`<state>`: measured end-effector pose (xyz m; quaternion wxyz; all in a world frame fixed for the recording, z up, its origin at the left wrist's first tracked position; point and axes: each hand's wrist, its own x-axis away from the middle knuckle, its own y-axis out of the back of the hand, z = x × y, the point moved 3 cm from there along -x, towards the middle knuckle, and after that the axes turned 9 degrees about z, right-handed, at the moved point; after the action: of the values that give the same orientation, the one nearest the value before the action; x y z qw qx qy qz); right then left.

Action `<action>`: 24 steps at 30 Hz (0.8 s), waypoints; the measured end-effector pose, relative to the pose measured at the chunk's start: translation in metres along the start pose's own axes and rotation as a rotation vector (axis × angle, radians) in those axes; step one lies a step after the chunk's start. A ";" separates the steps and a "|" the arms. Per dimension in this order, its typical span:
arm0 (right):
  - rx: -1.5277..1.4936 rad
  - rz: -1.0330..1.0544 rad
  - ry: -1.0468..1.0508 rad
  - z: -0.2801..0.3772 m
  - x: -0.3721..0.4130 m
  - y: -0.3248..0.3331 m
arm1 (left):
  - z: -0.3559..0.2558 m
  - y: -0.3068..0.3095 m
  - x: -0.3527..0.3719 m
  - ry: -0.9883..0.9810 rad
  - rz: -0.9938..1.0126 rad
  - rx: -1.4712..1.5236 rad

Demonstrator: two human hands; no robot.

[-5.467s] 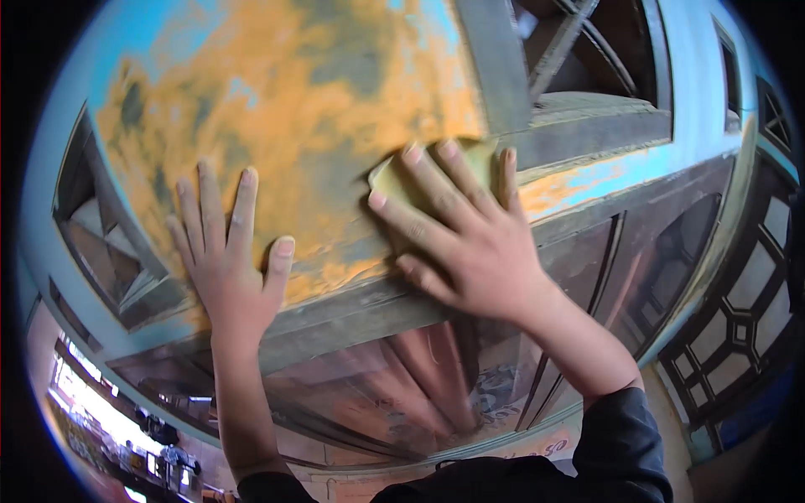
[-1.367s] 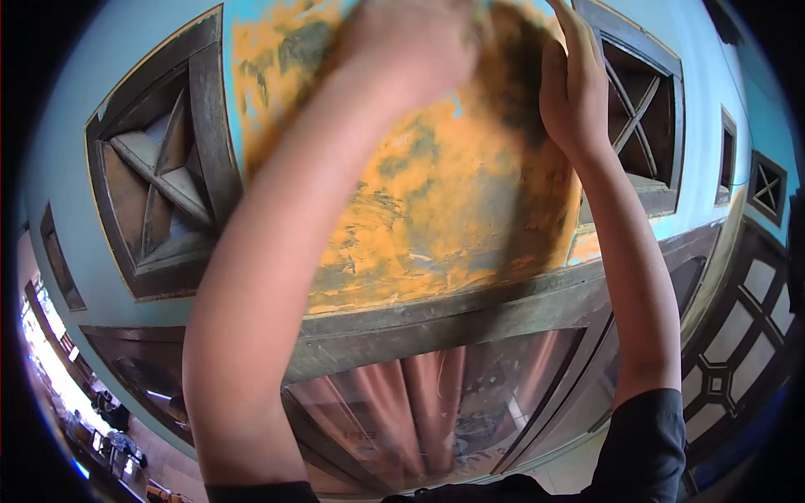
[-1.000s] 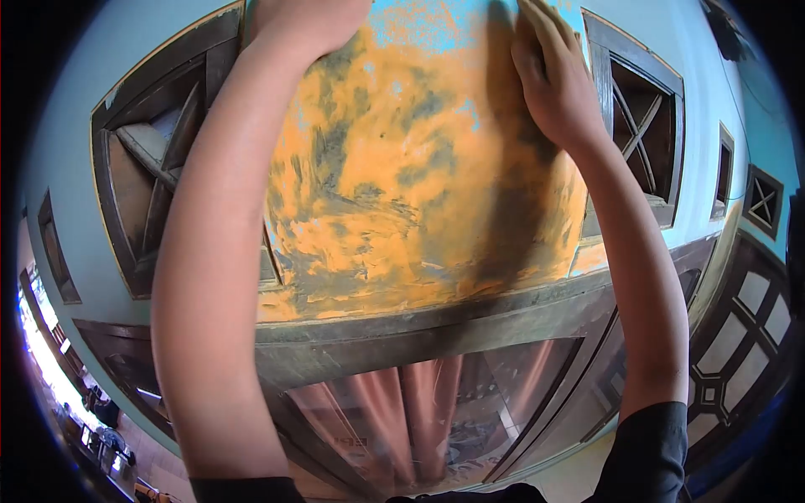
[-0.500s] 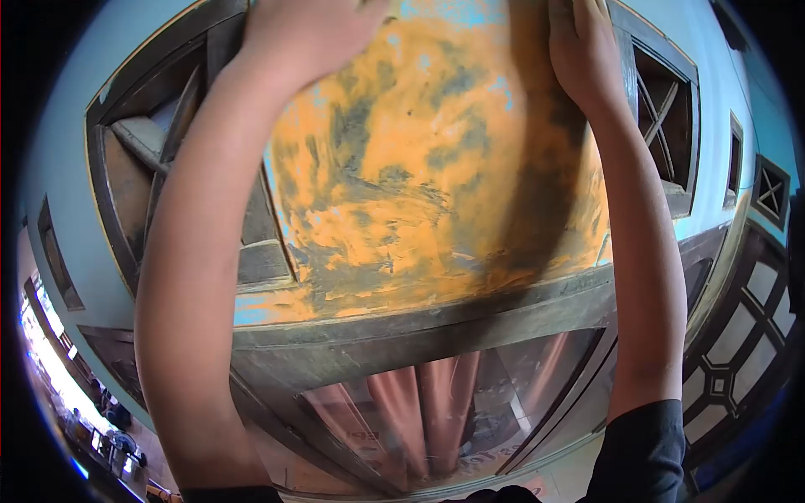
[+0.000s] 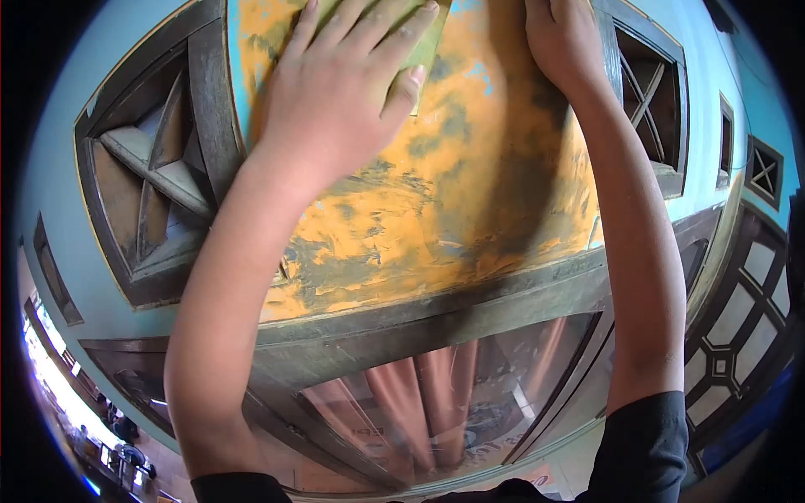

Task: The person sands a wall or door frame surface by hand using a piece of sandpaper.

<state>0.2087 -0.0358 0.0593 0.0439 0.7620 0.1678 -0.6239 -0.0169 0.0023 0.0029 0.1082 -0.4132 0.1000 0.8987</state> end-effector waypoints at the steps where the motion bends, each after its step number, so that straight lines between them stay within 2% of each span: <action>1: 0.017 0.000 -0.003 -0.001 0.001 0.000 | 0.000 0.000 -0.001 0.038 -0.010 -0.008; 5: 0.025 0.000 0.012 -0.005 0.003 -0.001 | -0.043 -0.004 0.028 -0.111 0.128 0.198; 8: 0.086 0.010 -0.001 0.002 0.006 0.003 | -0.011 0.002 0.024 -0.037 0.066 0.090; 9: 0.102 0.011 0.003 0.004 0.007 0.003 | 0.003 0.002 0.020 0.043 0.009 0.035; 13: 0.198 0.042 -0.016 0.002 0.006 0.002 | 0.009 0.004 0.016 0.160 0.142 -0.031; 17: 0.268 0.077 -0.071 0.006 0.009 0.003 | -0.029 -0.001 0.045 -0.011 0.093 0.126; 20: 0.258 0.089 -0.071 0.009 0.007 0.003 | 0.001 0.004 0.042 0.090 -0.014 0.106; 21: 0.267 0.079 -0.060 0.007 0.008 0.001 | 0.006 0.009 0.033 0.109 0.184 -0.007; 24: 0.290 0.086 -0.042 0.003 0.011 0.003 | -0.023 0.002 0.058 0.087 0.121 0.009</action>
<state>0.2091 -0.0371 0.0477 -0.0365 0.7535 0.0422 -0.6551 -0.0372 0.0006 -0.0558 0.0513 -0.4445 0.1335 0.8843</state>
